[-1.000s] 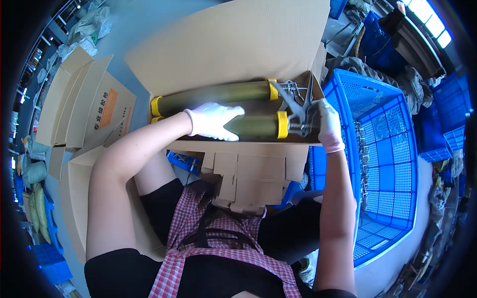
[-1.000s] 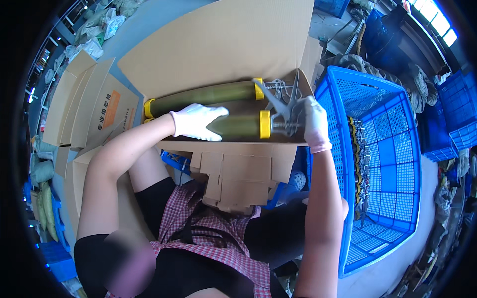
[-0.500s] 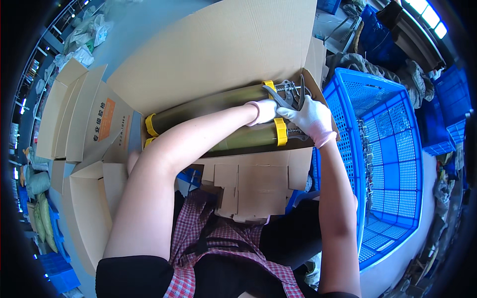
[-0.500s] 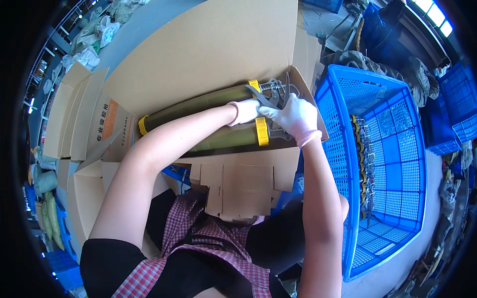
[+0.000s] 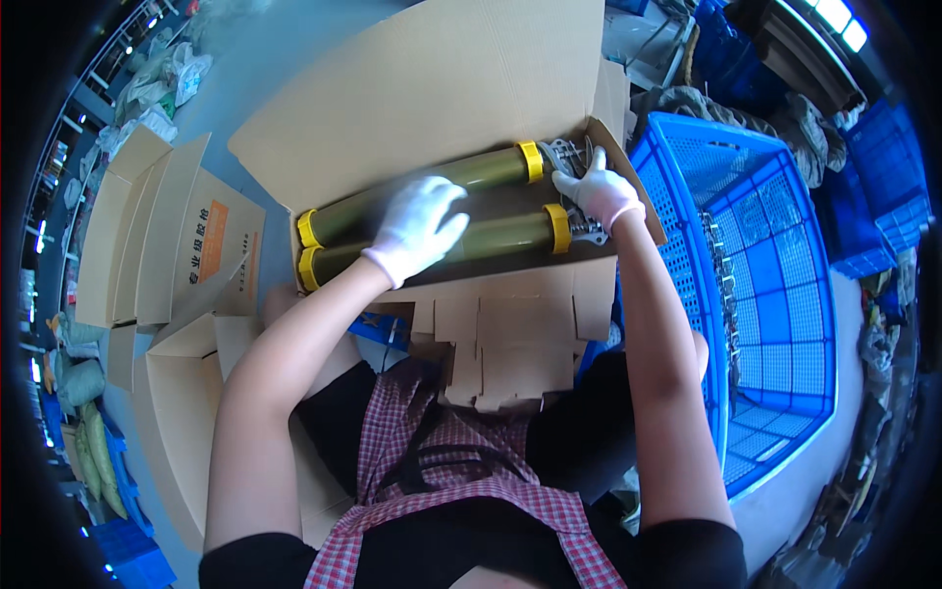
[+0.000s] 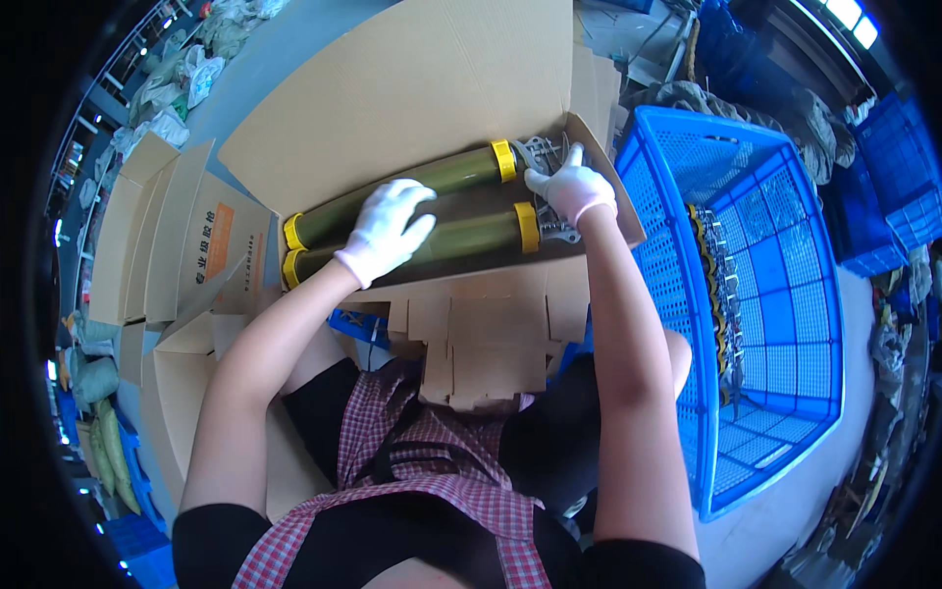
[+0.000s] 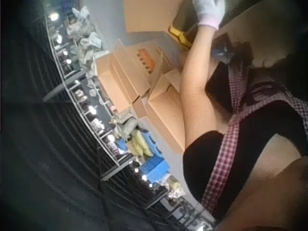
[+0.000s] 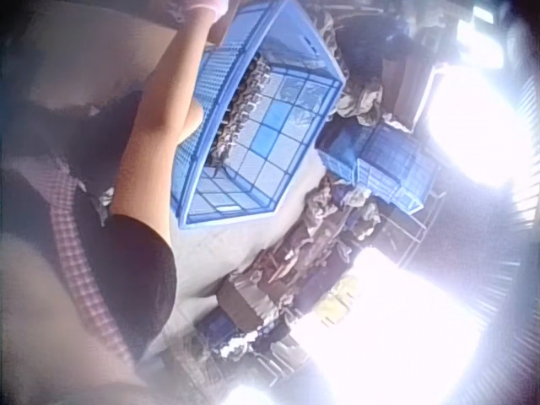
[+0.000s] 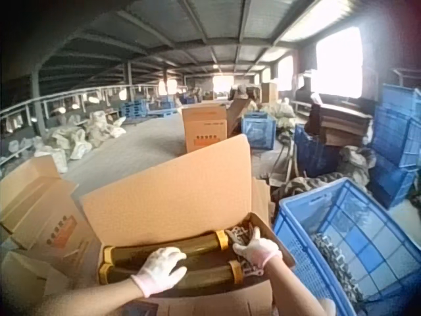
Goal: The person assembles cardboard inserts by hand and packs industrial dispenser tools into cardboard boxes.
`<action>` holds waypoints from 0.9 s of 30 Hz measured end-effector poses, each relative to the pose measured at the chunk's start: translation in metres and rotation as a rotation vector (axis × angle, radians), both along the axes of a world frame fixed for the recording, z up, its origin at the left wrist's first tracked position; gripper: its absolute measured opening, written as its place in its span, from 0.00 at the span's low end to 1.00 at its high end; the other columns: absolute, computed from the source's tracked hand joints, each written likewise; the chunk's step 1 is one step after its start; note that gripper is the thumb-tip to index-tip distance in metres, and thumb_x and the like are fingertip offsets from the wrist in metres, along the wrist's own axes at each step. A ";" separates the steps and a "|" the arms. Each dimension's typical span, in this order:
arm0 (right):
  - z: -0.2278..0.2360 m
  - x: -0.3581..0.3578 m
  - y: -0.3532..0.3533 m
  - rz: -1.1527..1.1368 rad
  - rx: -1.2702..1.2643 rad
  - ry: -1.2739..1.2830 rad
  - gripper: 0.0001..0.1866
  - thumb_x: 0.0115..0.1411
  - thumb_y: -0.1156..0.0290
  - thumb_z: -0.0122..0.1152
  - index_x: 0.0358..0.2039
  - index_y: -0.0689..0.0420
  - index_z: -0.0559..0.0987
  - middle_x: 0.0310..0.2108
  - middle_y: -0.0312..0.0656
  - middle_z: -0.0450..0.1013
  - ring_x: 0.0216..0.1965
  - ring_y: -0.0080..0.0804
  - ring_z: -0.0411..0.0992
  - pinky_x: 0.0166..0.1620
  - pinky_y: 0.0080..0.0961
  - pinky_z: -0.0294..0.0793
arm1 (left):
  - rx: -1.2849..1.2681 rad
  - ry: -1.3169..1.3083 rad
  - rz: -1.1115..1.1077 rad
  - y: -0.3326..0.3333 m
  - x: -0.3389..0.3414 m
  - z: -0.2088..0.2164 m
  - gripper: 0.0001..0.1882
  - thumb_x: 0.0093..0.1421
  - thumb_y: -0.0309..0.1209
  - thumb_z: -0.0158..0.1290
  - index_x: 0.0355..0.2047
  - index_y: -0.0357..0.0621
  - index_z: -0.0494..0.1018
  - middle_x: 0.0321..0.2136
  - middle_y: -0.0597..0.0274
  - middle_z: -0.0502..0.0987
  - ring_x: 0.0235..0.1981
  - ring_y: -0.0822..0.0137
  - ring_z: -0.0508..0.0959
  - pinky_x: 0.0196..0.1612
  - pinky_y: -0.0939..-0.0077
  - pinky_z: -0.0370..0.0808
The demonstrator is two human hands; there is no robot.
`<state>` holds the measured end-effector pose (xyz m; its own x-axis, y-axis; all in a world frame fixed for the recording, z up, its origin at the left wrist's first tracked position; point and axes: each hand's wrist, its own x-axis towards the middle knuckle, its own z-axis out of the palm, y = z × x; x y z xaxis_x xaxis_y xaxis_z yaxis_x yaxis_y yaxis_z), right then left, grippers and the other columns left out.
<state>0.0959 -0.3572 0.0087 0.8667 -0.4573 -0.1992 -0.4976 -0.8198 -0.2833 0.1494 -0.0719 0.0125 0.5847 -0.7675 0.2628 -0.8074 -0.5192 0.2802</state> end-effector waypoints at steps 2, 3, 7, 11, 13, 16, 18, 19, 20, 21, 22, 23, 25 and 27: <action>-0.001 -0.018 0.001 -0.003 0.012 -0.069 0.54 0.56 0.36 0.48 0.64 0.72 0.46 0.44 0.58 0.74 0.44 0.50 0.75 0.47 0.38 0.72 | 0.016 -0.280 0.056 0.016 -0.010 0.000 0.20 0.56 0.37 0.53 0.48 0.44 0.70 0.51 0.49 0.69 0.54 0.49 0.67 0.56 0.54 0.63; -0.019 -0.031 0.002 0.053 -0.171 -0.307 0.48 0.54 0.43 0.57 0.61 0.70 0.56 0.41 0.55 0.74 0.40 0.51 0.75 0.48 0.38 0.71 | 0.028 -0.393 0.077 0.020 -0.009 -0.009 0.21 0.56 0.37 0.53 0.49 0.44 0.70 0.53 0.49 0.68 0.55 0.49 0.66 0.56 0.54 0.62; 0.057 -0.161 0.048 0.392 -0.100 -0.949 0.22 0.51 0.67 0.62 0.46 0.63 0.73 0.35 0.46 0.75 0.34 0.47 0.74 0.48 0.34 0.70 | 0.214 -0.434 0.050 0.025 0.007 -0.016 0.23 0.58 0.37 0.50 0.53 0.46 0.68 0.56 0.48 0.66 0.57 0.49 0.64 0.58 0.55 0.61; 0.005 -0.378 0.073 -0.247 0.173 -1.089 0.07 0.52 0.79 0.49 0.26 0.59 0.76 0.24 0.43 0.72 0.24 0.37 0.70 0.32 0.31 0.69 | 0.274 -0.553 -0.016 0.034 0.026 -0.019 0.23 0.62 0.38 0.47 0.56 0.46 0.65 0.56 0.47 0.66 0.58 0.48 0.64 0.59 0.54 0.60; -0.080 -0.472 0.085 -0.523 0.021 -0.712 0.05 0.52 0.76 0.51 0.21 0.58 0.73 0.19 0.46 0.70 0.23 0.46 0.69 0.30 0.36 0.69 | 0.302 -0.564 -0.036 0.042 0.055 -0.030 0.23 0.65 0.38 0.43 0.60 0.49 0.61 0.59 0.45 0.62 0.59 0.47 0.62 0.61 0.55 0.58; -0.200 -0.598 0.128 -0.643 0.373 0.041 0.10 0.55 0.67 0.52 0.28 0.57 0.79 0.29 0.50 0.75 0.33 0.51 0.74 0.39 0.41 0.73 | 0.316 -0.398 -0.025 0.037 0.056 -0.038 0.23 0.68 0.39 0.38 0.62 0.50 0.59 0.63 0.48 0.55 0.64 0.50 0.55 0.65 0.58 0.52; -0.296 -0.660 0.148 -0.595 0.459 0.162 0.16 0.55 0.67 0.50 0.41 0.58 0.79 0.41 0.52 0.76 0.44 0.50 0.73 0.49 0.38 0.71 | 0.309 -0.334 -0.024 0.037 0.054 -0.040 0.23 0.68 0.40 0.38 0.62 0.49 0.59 0.64 0.49 0.54 0.65 0.51 0.54 0.66 0.59 0.51; -0.334 -0.662 0.155 -0.591 0.474 0.148 0.16 0.55 0.67 0.50 0.41 0.58 0.79 0.41 0.52 0.76 0.44 0.50 0.73 0.49 0.38 0.71 | 0.348 -0.282 0.006 0.043 0.058 -0.035 0.24 0.68 0.40 0.39 0.62 0.47 0.59 0.64 0.50 0.54 0.65 0.53 0.54 0.66 0.61 0.50; -0.367 -0.660 0.156 -0.850 0.433 0.184 0.19 0.55 0.67 0.51 0.48 0.57 0.75 0.44 0.53 0.74 0.47 0.50 0.72 0.51 0.35 0.70 | 0.385 -0.231 0.039 0.047 0.056 -0.028 0.24 0.68 0.40 0.39 0.62 0.46 0.59 0.64 0.50 0.53 0.65 0.54 0.53 0.67 0.62 0.49; -0.389 -0.656 0.153 -1.111 0.391 0.224 0.25 0.55 0.67 0.53 0.54 0.57 0.71 0.47 0.53 0.73 0.50 0.50 0.71 0.53 0.33 0.70 | 0.397 -0.250 0.041 0.049 0.047 -0.019 0.24 0.68 0.40 0.39 0.62 0.46 0.59 0.64 0.50 0.53 0.65 0.54 0.53 0.67 0.62 0.49; -0.392 -0.635 0.148 -1.301 0.572 0.137 0.30 0.54 0.64 0.55 0.59 0.55 0.65 0.52 0.54 0.69 0.54 0.50 0.68 0.56 0.33 0.67 | 0.455 -0.258 0.048 0.049 0.035 -0.004 0.24 0.67 0.39 0.39 0.61 0.44 0.59 0.64 0.51 0.54 0.65 0.54 0.53 0.67 0.62 0.49; -0.386 -0.610 0.140 -1.486 0.758 0.045 0.37 0.53 0.61 0.58 0.63 0.52 0.60 0.58 0.55 0.64 0.58 0.51 0.64 0.58 0.33 0.65 | 0.510 -0.268 0.057 0.050 0.026 0.011 0.24 0.67 0.39 0.39 0.61 0.43 0.59 0.64 0.51 0.54 0.65 0.55 0.53 0.67 0.63 0.49; -0.530 -0.723 0.156 -1.355 0.612 -0.466 0.44 0.46 0.49 0.66 0.62 0.51 0.61 0.56 0.58 0.65 0.59 0.55 0.62 0.57 0.37 0.66 | 0.439 -0.164 -0.068 0.036 0.027 -0.046 0.24 0.67 0.38 0.40 0.61 0.43 0.60 0.64 0.51 0.55 0.65 0.55 0.54 0.66 0.63 0.49; -0.456 -0.553 0.143 -1.150 0.709 0.338 0.44 0.45 0.49 0.66 0.62 0.47 0.62 0.61 0.58 0.58 0.58 0.58 0.62 0.58 0.40 0.66 | 0.514 -0.232 0.060 0.070 0.000 0.035 0.23 0.67 0.37 0.40 0.60 0.43 0.60 0.63 0.51 0.56 0.65 0.56 0.55 0.66 0.64 0.50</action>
<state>-0.4567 -0.2145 -0.4477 -0.0588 -0.5869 -0.8075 -0.9138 0.3574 -0.1932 0.1489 -0.0021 0.0476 0.6029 -0.7977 -0.0088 -0.7823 -0.5890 -0.2025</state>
